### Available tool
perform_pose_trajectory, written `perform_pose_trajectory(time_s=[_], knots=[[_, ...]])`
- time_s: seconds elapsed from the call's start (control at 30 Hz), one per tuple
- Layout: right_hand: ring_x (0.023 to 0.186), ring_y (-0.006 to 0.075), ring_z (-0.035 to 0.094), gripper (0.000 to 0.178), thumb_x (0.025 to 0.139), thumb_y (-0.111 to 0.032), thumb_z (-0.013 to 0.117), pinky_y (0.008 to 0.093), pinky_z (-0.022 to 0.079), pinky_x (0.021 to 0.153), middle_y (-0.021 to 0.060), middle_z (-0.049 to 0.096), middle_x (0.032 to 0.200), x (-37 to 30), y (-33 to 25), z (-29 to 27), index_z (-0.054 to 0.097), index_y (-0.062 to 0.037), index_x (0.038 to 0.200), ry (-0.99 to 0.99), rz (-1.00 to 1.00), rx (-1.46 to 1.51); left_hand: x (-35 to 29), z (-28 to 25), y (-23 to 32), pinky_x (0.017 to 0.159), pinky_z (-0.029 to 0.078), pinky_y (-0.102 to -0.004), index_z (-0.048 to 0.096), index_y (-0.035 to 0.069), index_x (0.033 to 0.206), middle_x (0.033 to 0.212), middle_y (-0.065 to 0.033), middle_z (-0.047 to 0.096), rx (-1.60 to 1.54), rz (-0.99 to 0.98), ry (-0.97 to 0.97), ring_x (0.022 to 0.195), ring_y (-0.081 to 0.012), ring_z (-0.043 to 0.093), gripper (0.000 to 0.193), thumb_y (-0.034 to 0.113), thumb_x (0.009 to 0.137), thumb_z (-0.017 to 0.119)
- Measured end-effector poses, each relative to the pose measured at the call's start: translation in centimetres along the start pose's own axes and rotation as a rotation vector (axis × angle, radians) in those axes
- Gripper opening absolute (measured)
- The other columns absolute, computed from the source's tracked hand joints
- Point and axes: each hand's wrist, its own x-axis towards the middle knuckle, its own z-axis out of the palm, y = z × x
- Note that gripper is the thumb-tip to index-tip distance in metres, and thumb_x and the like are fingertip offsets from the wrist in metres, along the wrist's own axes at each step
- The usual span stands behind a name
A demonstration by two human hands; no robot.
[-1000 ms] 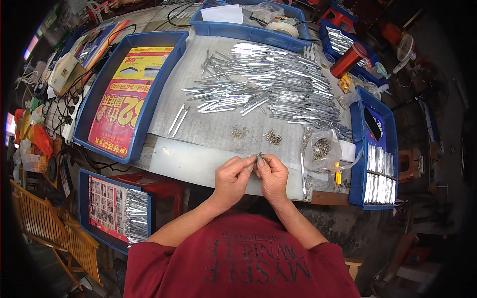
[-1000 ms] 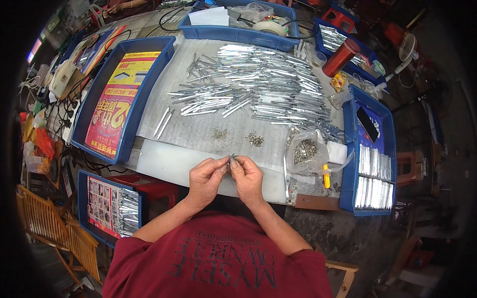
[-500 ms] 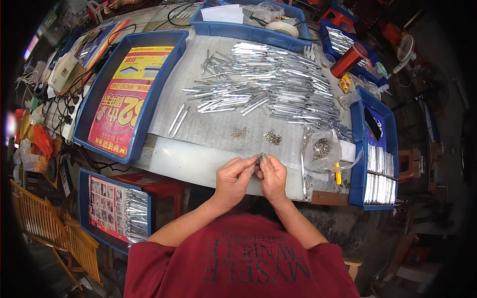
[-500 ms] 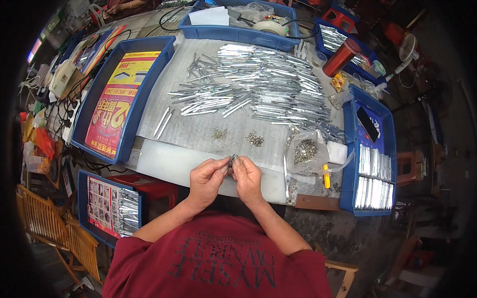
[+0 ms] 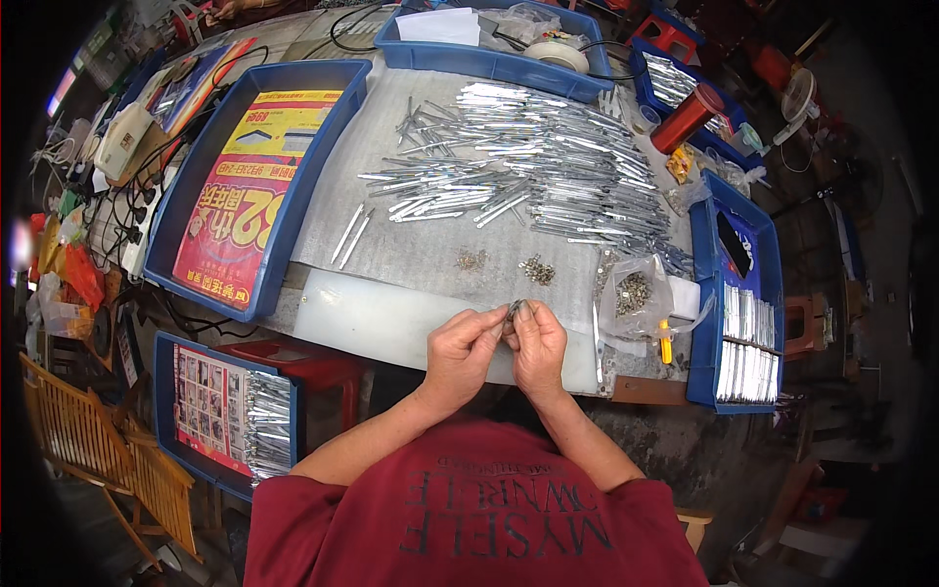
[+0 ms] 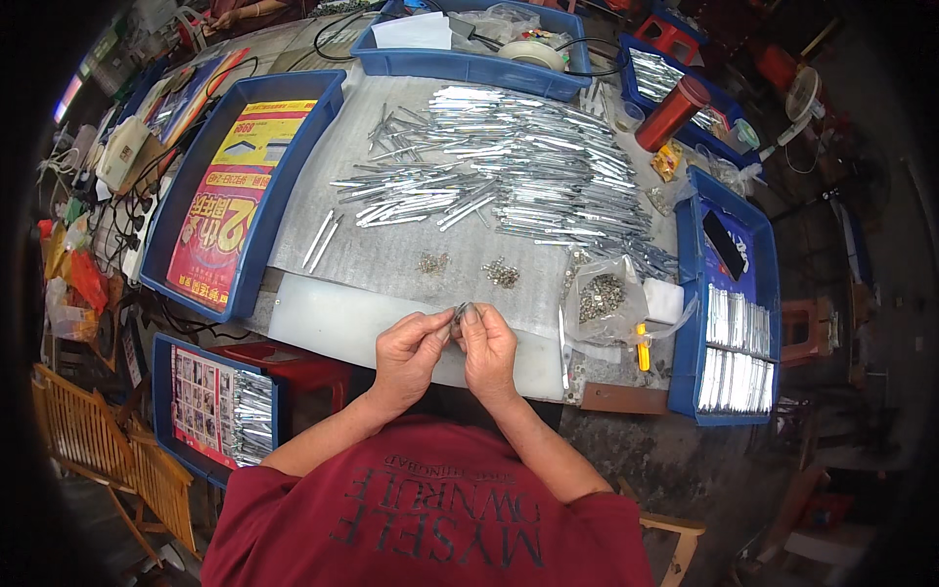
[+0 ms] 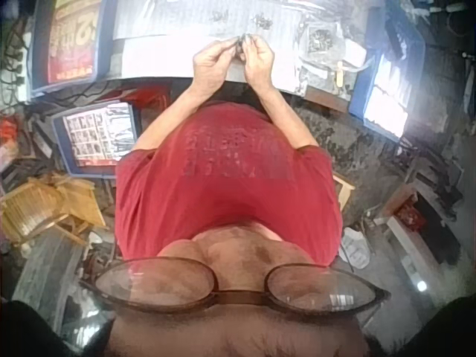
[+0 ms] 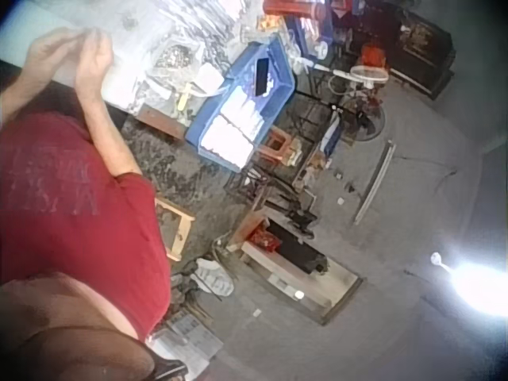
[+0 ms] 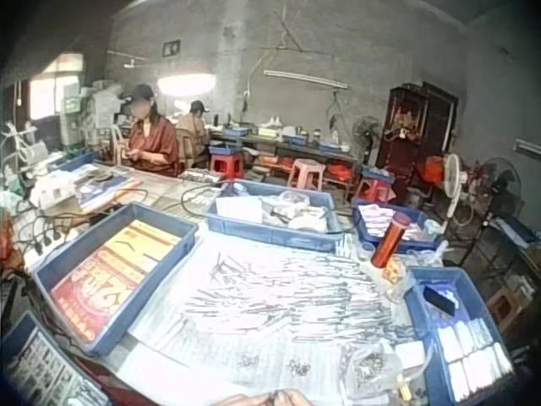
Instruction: The person puts on eyeglasses, arranges metal strips on the table, and attaches small metal components onto the metal strips by hand.
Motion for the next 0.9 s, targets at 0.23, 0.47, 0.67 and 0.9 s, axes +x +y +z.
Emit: perform_pose_trajectory(time_s=[0.23,0.47,0.67,0.9], knots=[[0.057,0.0055,0.034,0.014,0.088,-0.012,0.042,0.0186,0.030,0.052,-0.0003,0.044,0.067,0.05,0.03,-0.01,0.050,-0.0003,0.087,-0.085,0.105,0.271,0.15,0.08,0.43,0.049,0.037,-0.0176,0.059,-0.001,0.098,0.072,-0.0034,0.053,-0.064,-0.016,0.026,0.060,-0.0048,0.046,0.019,-0.001,0.080,0.053],[0.059,0.0053,0.034,0.014,0.088,-0.012,0.042,0.0186,0.031,0.053,-0.0014,0.043,0.068,-0.12,0.58,-0.13,0.049,-0.0001,0.092,-0.108,0.046,0.137,0.22,-0.09,0.64,0.050,0.037,-0.0178,0.059,-0.001,0.097,0.072,-0.0043,0.054,-0.002,0.009,0.023,0.060,-0.0053,0.047,0.018,-0.001,0.080,0.053],[0.059,0.0046,0.035,0.017,0.089,-0.014,0.041,0.0180,0.031,0.053,-0.0020,0.043,0.068,-0.48,0.70,-0.27,0.049,0.0005,0.092,-0.090,-0.032,-0.084,0.27,-0.11,0.56,0.052,0.039,-0.0186,0.059,-0.001,0.097,0.072,-0.0051,0.055,0.017,0.034,0.029,0.061,-0.0070,0.049,0.018,-0.001,0.079,0.053],[0.059,0.0031,0.036,0.017,0.089,-0.015,0.042,0.0174,0.032,0.051,-0.0027,0.044,0.068,-0.41,0.62,-0.42,0.050,0.0001,0.090,-0.084,-0.064,-0.140,0.25,-0.12,0.60,0.052,0.039,-0.0190,0.059,-0.001,0.096,0.071,-0.0045,0.054,0.059,0.041,0.020,0.061,-0.0070,0.049,0.018,-0.002,0.079,0.054]])
